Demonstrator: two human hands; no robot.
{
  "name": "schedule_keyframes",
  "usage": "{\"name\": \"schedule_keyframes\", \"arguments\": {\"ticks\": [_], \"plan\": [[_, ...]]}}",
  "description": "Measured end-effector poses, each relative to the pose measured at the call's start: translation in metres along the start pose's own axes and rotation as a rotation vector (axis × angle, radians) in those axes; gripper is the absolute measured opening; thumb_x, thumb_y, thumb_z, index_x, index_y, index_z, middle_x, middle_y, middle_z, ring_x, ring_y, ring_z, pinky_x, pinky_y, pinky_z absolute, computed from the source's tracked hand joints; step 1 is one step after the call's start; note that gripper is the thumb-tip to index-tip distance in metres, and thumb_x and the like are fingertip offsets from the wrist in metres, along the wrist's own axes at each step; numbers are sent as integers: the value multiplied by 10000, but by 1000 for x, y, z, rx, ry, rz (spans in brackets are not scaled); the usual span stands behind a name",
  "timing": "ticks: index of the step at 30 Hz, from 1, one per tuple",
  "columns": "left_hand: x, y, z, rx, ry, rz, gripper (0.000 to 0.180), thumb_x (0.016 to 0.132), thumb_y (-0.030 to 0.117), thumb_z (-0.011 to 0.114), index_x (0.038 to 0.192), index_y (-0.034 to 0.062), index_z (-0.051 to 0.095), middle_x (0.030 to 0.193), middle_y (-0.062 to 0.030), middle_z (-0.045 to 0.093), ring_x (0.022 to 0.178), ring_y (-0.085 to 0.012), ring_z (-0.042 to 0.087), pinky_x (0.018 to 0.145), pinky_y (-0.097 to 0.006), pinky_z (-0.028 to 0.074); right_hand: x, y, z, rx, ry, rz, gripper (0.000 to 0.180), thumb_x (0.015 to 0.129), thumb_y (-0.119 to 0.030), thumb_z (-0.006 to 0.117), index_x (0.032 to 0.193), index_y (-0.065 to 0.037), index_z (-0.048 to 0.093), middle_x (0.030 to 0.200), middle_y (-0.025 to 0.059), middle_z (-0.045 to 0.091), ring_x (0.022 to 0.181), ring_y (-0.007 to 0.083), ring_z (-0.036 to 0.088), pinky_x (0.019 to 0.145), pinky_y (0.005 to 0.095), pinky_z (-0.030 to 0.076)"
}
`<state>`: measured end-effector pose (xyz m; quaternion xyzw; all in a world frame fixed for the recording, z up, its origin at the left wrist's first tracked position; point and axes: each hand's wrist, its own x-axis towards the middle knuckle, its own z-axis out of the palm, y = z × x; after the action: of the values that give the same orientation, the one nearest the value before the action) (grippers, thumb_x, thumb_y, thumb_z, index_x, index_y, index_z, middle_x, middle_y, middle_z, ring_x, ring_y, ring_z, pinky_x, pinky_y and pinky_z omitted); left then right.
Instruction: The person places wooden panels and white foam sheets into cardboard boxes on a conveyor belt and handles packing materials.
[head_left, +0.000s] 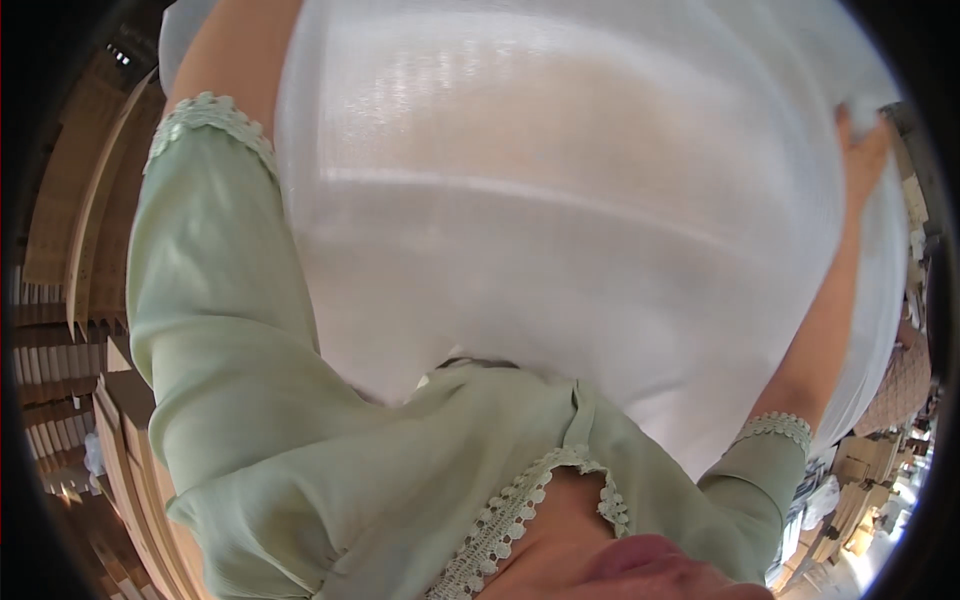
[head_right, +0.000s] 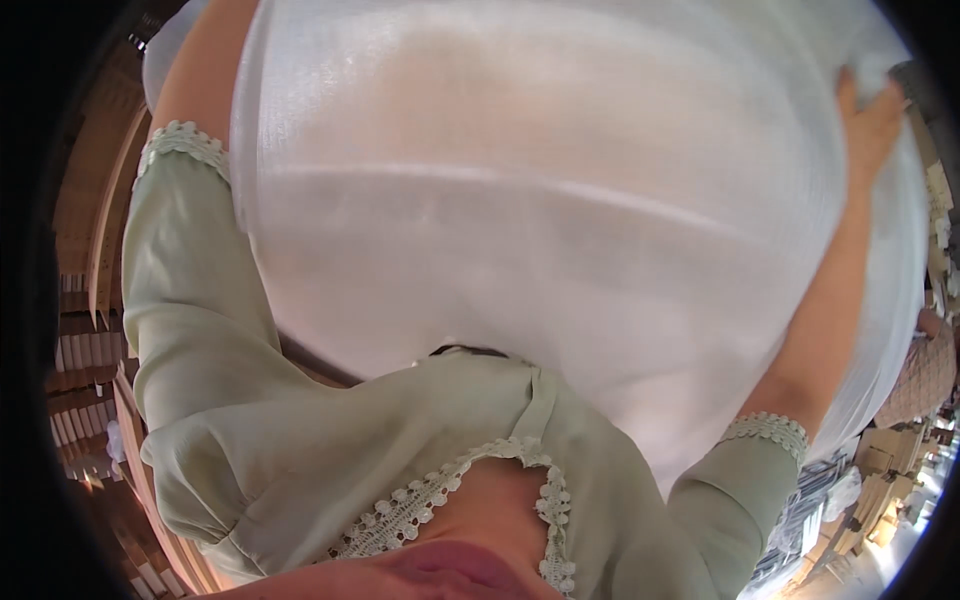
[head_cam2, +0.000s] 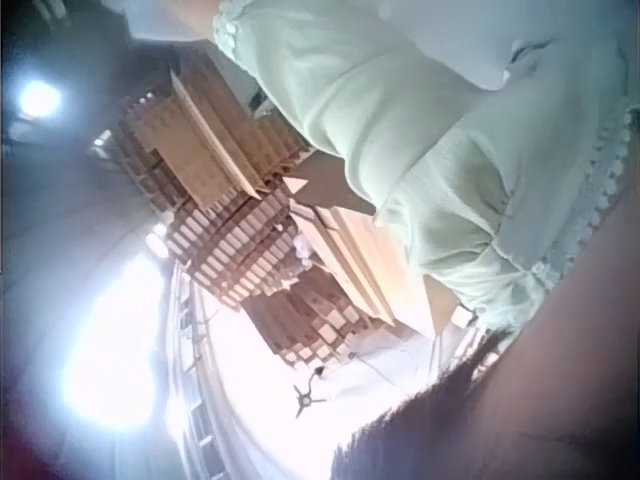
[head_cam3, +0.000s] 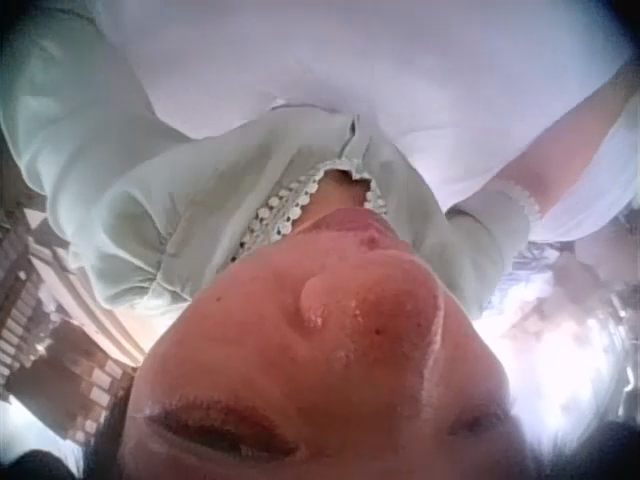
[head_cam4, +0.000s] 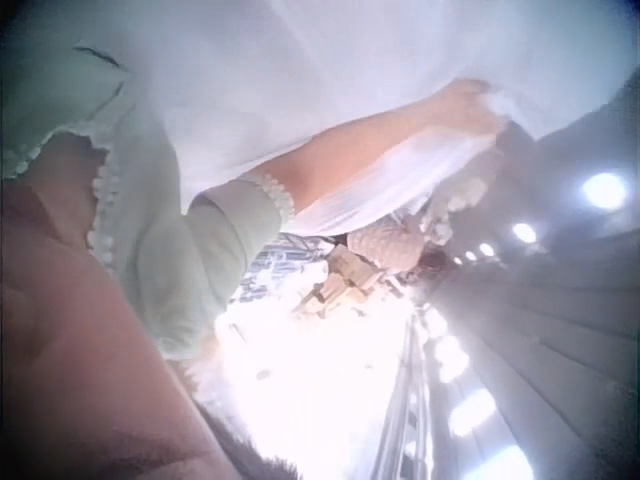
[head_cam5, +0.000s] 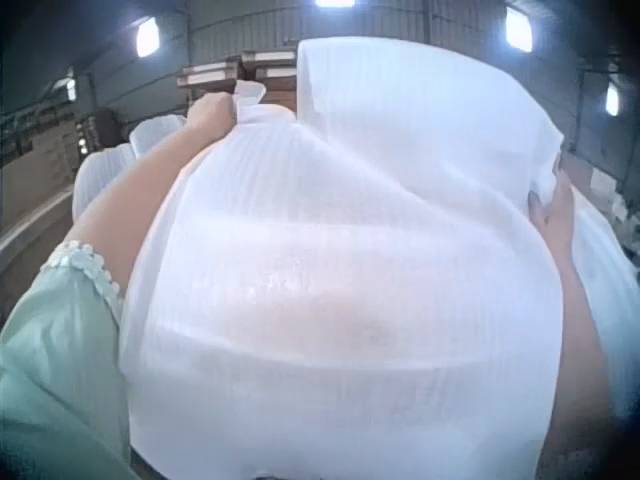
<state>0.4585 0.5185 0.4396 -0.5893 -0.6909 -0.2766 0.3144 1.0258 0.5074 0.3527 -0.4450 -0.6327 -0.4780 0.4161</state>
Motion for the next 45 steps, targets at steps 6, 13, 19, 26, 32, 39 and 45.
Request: {"name": "schedule_keyframes", "arguments": {"ticks": [6, 13, 19, 26, 32, 39, 45], "plan": [[-44, 23, -52, -442, 30, 172, 364, 704, 70, 602, 1068, 61, 579, 998, -118, 612, 889, -256, 573, 804, -301, 413, -112, -7, 155, 156, -196, 90, 572, 767, -322, 644, 1122, 82, 450, 1091, 293, 506, 979, 429, 511, 839, 451, 432], [-189, 25, 153, -216, -469, 788, 575, 834, 544, 442, 1321, 243, 387, 1373, -107, 338, 1282, -279, 291, 1054, -489, 172, -208, -51, 217, 274, -624, 232, 682, 778, -399, 614, 1237, 48, 381, 1223, 294, 424, 1156, 426, 395, 982, 446, 325], [-224, -13, 287, -18, -821, 901, 603, 845, 560, 406, 1346, 232, 333, 1369, -112, 343, 1296, -278, 268, 1076, -473, 141, -258, -14, 244, 258, -878, 746, 815, 727, -404, 670, 1298, 51, 308, 1205, 254, 471, 1174, 376, 418, 990, 421, 329], [-188, 26, 177, -131, -1007, 638, 302, 794, 254, 617, 1022, 58, 587, 1110, -83, 559, 1094, -242, 485, 972, -385, 318, -170, 127, 229, 217, -881, 695, 638, 769, -334, 636, 1235, 53, 434, 1098, 187, 567, 1026, 280, 532, 883, 302, 397], [-221, -36, 7, 82, -1206, -223, 649, 703, 475, 682, 1140, 16, 545, 1099, -173, 566, 1070, -307, 501, 910, -428, 377, -139, 12, 18, 371, -1381, -36, 425, 820, -202, 594, 1187, -12, 498, 1167, 213, 521, 1126, 352, 463, 949, 402, 359], [-322, -82, 15, 50, -671, 32, 660, 715, 486, 647, 1235, 125, 460, 1254, -117, 470, 1135, -295, 455, 929, -438, 349, -268, 91, -81, 164, -788, 421, 568, 822, -356, 611, 1212, 30, 465, 1108, 229, 545, 993, 322, 539, 824, 370, 434], [-308, -81, 70, 37, -596, 197, 286, 795, 384, 592, 888, 120, 652, 932, -89, 624, 918, -281, 569, 753, -399, 432, -287, 69, -71, 379, -641, 1123, 583, 798, -425, 628, 1156, 22, 515, 893, 107, 614, 735, 167, 547, 667, 316, 449]]}}
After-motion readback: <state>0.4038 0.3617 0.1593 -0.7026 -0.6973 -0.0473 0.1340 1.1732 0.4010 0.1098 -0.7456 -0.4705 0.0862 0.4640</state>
